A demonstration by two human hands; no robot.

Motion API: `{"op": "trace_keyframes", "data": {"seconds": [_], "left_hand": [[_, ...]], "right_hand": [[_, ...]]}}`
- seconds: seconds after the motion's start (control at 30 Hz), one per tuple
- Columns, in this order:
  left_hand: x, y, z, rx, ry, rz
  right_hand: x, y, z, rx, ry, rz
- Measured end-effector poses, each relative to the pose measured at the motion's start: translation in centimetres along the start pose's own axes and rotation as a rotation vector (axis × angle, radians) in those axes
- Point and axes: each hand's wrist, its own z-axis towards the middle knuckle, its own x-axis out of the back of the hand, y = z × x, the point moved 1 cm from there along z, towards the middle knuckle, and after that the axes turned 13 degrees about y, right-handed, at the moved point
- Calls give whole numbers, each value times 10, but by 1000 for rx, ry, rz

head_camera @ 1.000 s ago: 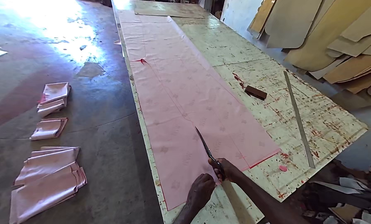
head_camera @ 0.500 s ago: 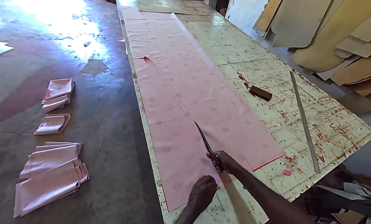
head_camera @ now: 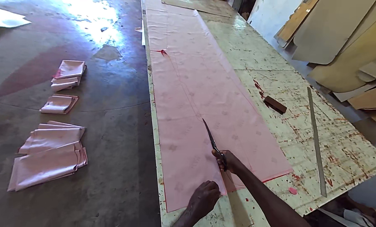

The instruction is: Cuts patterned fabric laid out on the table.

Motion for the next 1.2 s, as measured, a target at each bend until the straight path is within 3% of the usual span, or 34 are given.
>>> {"op": "trace_keyframes", "data": {"seconds": [0.3, 1.0, 1.2], "left_hand": [[1, 1, 0, 11, -3, 2], [0, 5, -2, -12, 27, 88], [3, 9, 10, 111, -78, 39]], "right_hand": [[6, -25, 13, 12, -20, -135], [0, -17, 19, 123, 7, -125], [11, -27, 29, 68, -84, -36]]}}
